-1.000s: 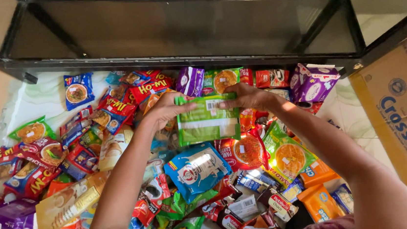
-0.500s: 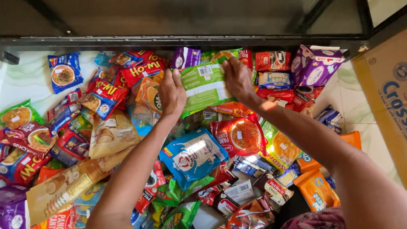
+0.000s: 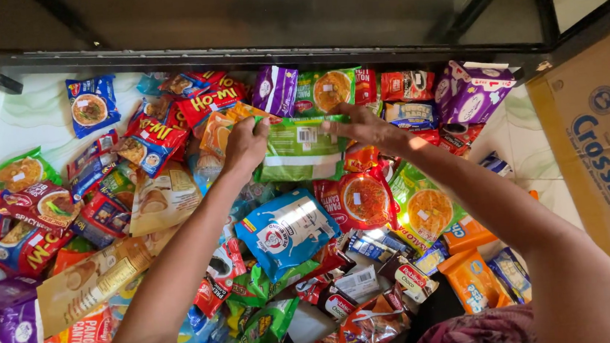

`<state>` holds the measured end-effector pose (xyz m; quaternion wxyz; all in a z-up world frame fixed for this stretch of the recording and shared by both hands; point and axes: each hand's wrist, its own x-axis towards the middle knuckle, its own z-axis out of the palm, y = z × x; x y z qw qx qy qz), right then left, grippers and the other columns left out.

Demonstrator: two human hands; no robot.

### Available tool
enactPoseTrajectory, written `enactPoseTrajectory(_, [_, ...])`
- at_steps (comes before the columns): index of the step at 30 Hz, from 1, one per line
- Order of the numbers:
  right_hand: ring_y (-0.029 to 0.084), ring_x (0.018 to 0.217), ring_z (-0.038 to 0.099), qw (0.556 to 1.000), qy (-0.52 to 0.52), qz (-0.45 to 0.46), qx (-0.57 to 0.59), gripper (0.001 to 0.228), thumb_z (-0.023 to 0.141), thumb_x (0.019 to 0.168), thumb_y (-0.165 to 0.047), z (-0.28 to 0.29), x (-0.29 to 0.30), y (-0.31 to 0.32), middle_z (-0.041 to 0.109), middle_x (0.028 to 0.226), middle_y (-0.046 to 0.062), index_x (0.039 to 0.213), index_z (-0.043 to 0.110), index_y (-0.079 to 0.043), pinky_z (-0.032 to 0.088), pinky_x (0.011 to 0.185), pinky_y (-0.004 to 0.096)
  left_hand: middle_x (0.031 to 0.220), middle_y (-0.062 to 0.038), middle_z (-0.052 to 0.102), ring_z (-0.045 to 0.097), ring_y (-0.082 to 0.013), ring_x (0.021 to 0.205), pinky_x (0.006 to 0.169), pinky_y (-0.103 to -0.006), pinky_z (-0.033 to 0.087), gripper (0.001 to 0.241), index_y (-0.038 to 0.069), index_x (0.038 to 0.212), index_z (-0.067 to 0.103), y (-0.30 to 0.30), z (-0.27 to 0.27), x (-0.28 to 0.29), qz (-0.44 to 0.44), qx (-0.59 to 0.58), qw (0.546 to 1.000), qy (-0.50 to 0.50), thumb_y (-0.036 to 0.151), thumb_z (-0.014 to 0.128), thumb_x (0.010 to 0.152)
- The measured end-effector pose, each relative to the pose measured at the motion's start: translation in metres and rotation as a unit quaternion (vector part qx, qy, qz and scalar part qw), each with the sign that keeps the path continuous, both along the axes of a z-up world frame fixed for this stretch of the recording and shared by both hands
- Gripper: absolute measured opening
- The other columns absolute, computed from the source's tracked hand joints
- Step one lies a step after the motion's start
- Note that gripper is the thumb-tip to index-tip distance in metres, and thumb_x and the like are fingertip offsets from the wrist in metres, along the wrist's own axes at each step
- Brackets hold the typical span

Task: Sort snack items from a pile on the floor and arrange them onto store shelves.

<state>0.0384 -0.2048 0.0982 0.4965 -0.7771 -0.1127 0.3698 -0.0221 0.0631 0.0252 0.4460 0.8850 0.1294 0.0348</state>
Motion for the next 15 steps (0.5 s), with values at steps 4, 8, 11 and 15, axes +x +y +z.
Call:
enactPoseTrajectory(4, [0.031, 0.098, 0.074, 0.978, -0.028, 0.167, -0.119, 0.079, 0.074, 0.076, -0.048, 0.010, 0.003, 0.008, 0.070, 0.125, 0.016, 0.144, 0.048, -0.018, 0.065, 0.081, 0.042, 0.089, -0.023, 0.070, 0.068, -0.0344, 0.085, 0.077, -0.0469, 0.050, 0.042, -0.003, 0.101, 0.064, -0.008, 0.045, -0.009, -0.046, -0.029, 0.993, 0.109, 0.038, 0.059, 0.104])
enactPoseTrajectory(8, [0.029, 0.104, 0.074, 0.957, -0.063, 0.259, -0.114, 0.065, 0.080, 0.078, -0.041, -0.002, 0.010, 0.008, 0.077, 0.120, 0.016, 0.131, 0.064, -0.007, 0.059, 0.090, 0.043, 0.097, -0.018, 0.074, 0.072, -0.0272, 0.089, 0.078, -0.0428, 0.053, 0.037, 0.005, 0.115, 0.066, -0.003, 0.066, 0.000, -0.180, -0.011, 0.975, 0.127, 0.036, 0.061, 0.098])
enactPoseTrajectory(11, [0.027, 0.102, 0.074, 0.943, -0.062, 0.318, -0.071, 0.058, 0.080, 0.079, -0.033, -0.017, 0.000, 0.017, 0.077, 0.114, 0.015, 0.128, 0.062, -0.007, 0.058, 0.090, 0.043, 0.105, -0.020, 0.074, 0.072, -0.0297, 0.098, 0.085, -0.0432, 0.052, 0.039, 0.005, 0.113, 0.071, 0.000, 0.071, 0.001, -0.275, 0.089, 0.940, 0.182, 0.040, 0.067, 0.096])
enactPoseTrajectory(15, [0.026, 0.096, 0.072, 0.893, -0.209, 0.384, -0.107, 0.041, 0.078, 0.083, -0.031, 0.009, -0.008, 0.036, 0.077, 0.104, 0.014, 0.113, 0.070, -0.005, 0.057, 0.085, 0.044, 0.123, -0.023, 0.069, 0.066, -0.0388, 0.112, 0.093, -0.0473, 0.051, 0.095, 0.002, 0.133, 0.063, 0.006, 0.062, 0.010, -0.431, 0.256, 0.864, 0.052, 0.050, 0.101, 0.061])
